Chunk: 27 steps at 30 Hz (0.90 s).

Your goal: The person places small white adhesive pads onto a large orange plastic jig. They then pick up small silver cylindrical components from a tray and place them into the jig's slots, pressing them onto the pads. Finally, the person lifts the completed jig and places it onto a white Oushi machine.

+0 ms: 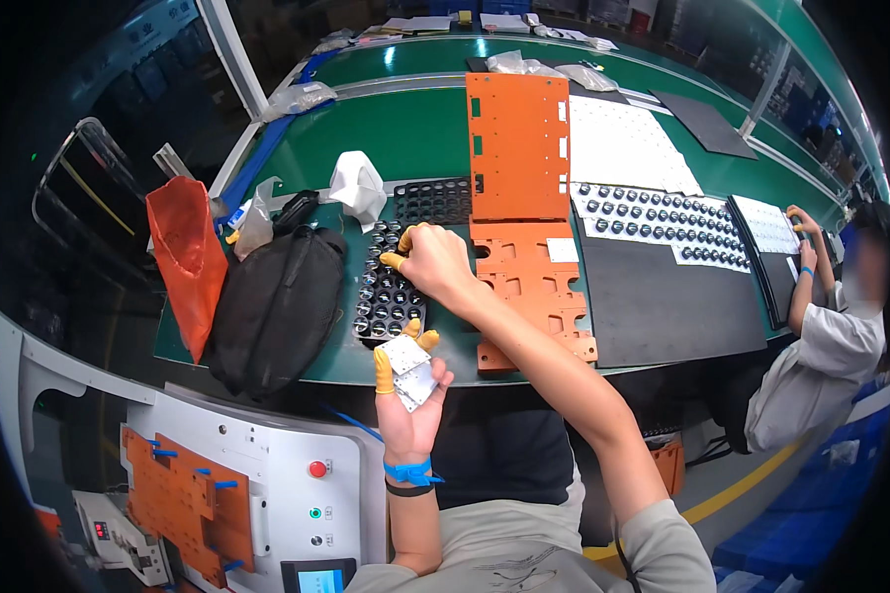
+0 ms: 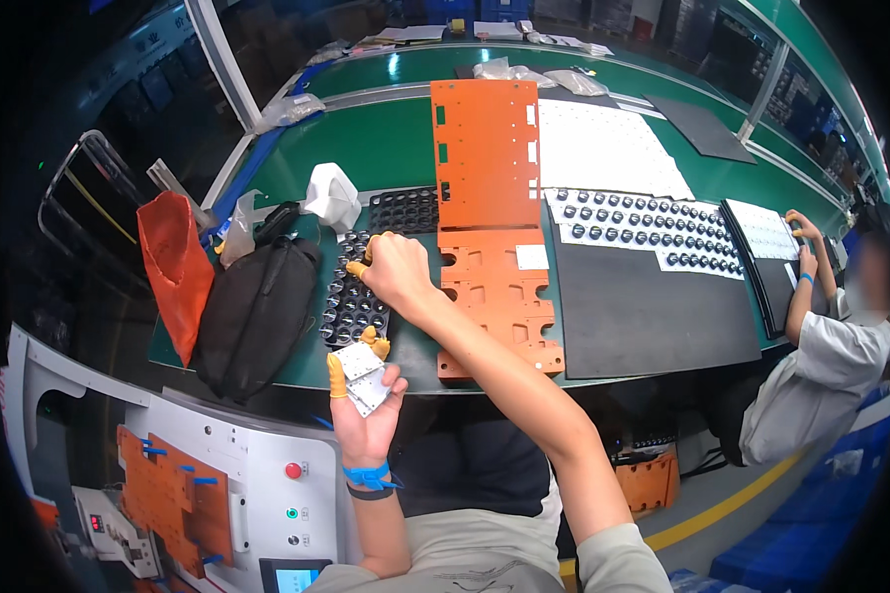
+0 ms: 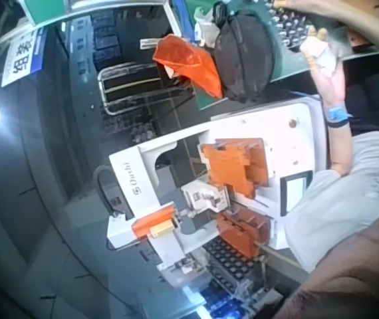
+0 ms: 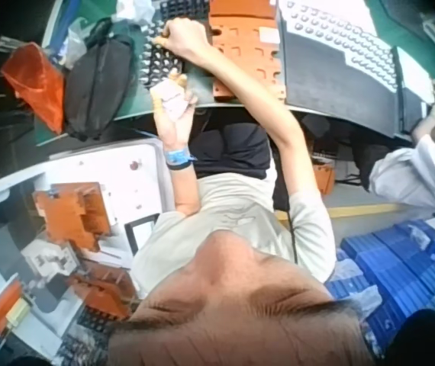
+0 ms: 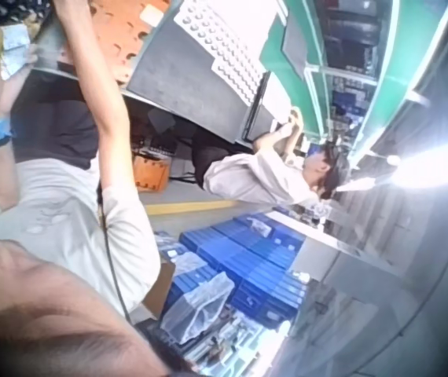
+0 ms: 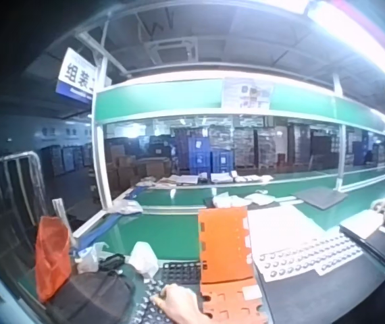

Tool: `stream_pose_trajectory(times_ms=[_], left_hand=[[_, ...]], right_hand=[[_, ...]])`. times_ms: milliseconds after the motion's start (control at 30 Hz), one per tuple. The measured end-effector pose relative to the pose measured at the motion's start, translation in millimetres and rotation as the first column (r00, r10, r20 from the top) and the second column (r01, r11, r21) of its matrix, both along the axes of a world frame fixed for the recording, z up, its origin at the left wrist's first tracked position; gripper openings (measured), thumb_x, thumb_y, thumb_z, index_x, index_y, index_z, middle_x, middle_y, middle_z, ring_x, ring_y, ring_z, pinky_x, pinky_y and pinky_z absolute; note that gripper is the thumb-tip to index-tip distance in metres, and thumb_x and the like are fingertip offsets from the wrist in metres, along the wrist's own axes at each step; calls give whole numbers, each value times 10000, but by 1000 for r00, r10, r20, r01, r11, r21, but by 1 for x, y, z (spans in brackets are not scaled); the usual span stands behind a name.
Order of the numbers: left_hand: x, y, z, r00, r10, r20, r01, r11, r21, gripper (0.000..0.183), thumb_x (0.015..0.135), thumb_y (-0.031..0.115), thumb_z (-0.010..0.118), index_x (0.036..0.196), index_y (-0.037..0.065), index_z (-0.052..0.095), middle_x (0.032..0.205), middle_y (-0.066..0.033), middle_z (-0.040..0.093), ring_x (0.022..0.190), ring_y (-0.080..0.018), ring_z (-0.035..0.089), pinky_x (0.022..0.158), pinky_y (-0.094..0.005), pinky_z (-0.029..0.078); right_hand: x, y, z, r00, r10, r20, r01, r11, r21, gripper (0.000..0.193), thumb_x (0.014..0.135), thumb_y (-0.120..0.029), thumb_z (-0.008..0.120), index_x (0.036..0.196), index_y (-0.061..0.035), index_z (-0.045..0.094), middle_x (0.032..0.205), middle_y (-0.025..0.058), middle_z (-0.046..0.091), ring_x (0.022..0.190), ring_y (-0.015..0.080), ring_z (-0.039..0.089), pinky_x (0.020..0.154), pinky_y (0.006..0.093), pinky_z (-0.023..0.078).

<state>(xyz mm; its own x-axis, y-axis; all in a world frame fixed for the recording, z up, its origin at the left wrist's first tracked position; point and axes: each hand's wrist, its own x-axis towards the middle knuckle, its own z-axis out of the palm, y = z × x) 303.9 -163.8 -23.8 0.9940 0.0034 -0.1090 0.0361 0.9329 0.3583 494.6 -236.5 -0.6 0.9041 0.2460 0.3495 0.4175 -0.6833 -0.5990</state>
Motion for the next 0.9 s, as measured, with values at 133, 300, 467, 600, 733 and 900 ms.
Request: stream_pose_trajectory(times_ms=[133, 300, 467, 600, 733, 900], left_hand=[[-2, 11, -6, 992, -20, 126, 24, 999, -29, 564, 1014, 420, 573, 1438, 62, 472, 1300, -96, 599, 746, -137, 419, 742, -299, 380], [-2, 8, -10, 994, -40, 98, 48, 996, -72, 570, 989, 327, 639, 1448, 48, 449, 1293, -90, 586, 732, -122, 385, 731, -278, 363], [-1, 1, -9, 987, -70, 141, 87, 989, -122, 616, 960, 316, 680, 1451, 29, 441, 1311, -87, 576, 751, -123, 392, 745, -279, 366], [-1, -9, -12, 994, -48, 93, 53, 997, -56, 643, 931, 360, 712, 1426, 27, 471, 1261, -79, 602, 767, -128, 424, 761, -285, 383], [-3, -18, -22, 995, -76, 68, 75, 997, 17, 650, 912, 379, 734, 1409, 32, 497, 1208, -56, 628, 820, -131, 483, 792, -304, 421], [-6, -31, -20, 995, -75, 66, 58, 970, 237, 769, 866, 456, 769, 1443, 40, 476, 1247, -52, 618, 1020, -138, 585, 899, -308, 471]], right_hand=[[4, 8, 3, 1000, -9, 3, 9, 996, -94, 318, 762, -303, 823, 785, 3, 736, 743, 212, 700, 714, 375, 703, 641, 472, 540], [8, 1, 6, 1000, -11, -19, 8, 988, -153, 330, 765, -308, 815, 816, 7, 731, 781, 207, 714, 768, 376, 707, 689, 461, 549], [-23, -24, 28, 991, 65, -115, -48, 988, 148, 339, 795, -264, 785, 934, 24, 670, 763, 139, 694, 707, 249, 680, 671, 385, 527], [-74, -58, 46, 942, 269, -199, -162, 887, 434, 246, 862, -174, 753, 968, 12, 631, 791, 43, 624, 729, 121, 536, 683, 294, 474], [-120, -96, 56, 908, 414, -69, -329, 803, 496, 180, 870, -91, 715, 1005, 11, 651, 813, 39, 621, 724, 116, 537, 660, 274, 453], [-143, -121, 48, 892, 450, -41, -399, 827, 397, 300, 862, -144, 744, 1126, -9, 697, 739, 78, 574, 677, 188, 527, 645, 329, 432]])
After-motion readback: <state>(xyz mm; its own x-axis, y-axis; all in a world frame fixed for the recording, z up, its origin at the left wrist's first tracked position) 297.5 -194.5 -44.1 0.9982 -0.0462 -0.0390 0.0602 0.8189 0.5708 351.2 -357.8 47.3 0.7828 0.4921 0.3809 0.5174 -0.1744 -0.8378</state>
